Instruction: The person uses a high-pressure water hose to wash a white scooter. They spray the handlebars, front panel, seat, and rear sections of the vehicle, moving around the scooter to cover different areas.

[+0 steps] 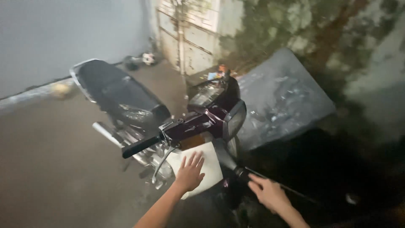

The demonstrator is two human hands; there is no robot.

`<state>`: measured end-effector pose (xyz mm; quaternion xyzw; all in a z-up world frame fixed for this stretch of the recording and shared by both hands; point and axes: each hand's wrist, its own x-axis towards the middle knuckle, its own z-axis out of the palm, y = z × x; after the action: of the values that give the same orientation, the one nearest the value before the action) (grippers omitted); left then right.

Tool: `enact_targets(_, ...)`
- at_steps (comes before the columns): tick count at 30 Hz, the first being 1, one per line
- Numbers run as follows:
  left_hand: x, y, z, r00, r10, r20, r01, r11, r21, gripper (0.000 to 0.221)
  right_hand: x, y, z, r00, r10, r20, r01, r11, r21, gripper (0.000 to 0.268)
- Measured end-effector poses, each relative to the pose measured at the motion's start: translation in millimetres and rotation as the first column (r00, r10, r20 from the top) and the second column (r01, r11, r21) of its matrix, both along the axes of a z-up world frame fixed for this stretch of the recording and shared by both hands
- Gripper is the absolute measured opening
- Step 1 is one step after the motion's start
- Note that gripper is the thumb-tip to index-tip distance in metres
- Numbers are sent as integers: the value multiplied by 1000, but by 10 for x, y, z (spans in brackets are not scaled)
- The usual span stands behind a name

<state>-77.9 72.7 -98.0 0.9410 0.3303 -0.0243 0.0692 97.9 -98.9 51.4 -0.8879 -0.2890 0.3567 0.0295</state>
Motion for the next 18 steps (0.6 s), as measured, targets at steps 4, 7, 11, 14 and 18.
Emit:
enact_targets(4,-124,-4,180,993,-87,-80,92,994,62,63,-41,-54,-27,997,-46,-68,43,998,-39,42)
enact_targets(7,-163,31,211,990,-122,-71,125,991,45,66,-69,-131,-87,984,-80,-159,65,993,-96,44)
enact_targets(11,-144,109,-13,987,-132,89,115,978,176,66,-247,-198,102,971,-105,-214,107,994,-2,44)
enact_targets(14,-148,84,86,989,-111,96,99,988,122,64,-363,-180,197,961,-124,-246,118,992,-41,45)
enact_targets(18,-187,73,43,988,-153,-27,152,988,-42,57,-251,-314,-44,979,-133,-158,136,991,11,43)
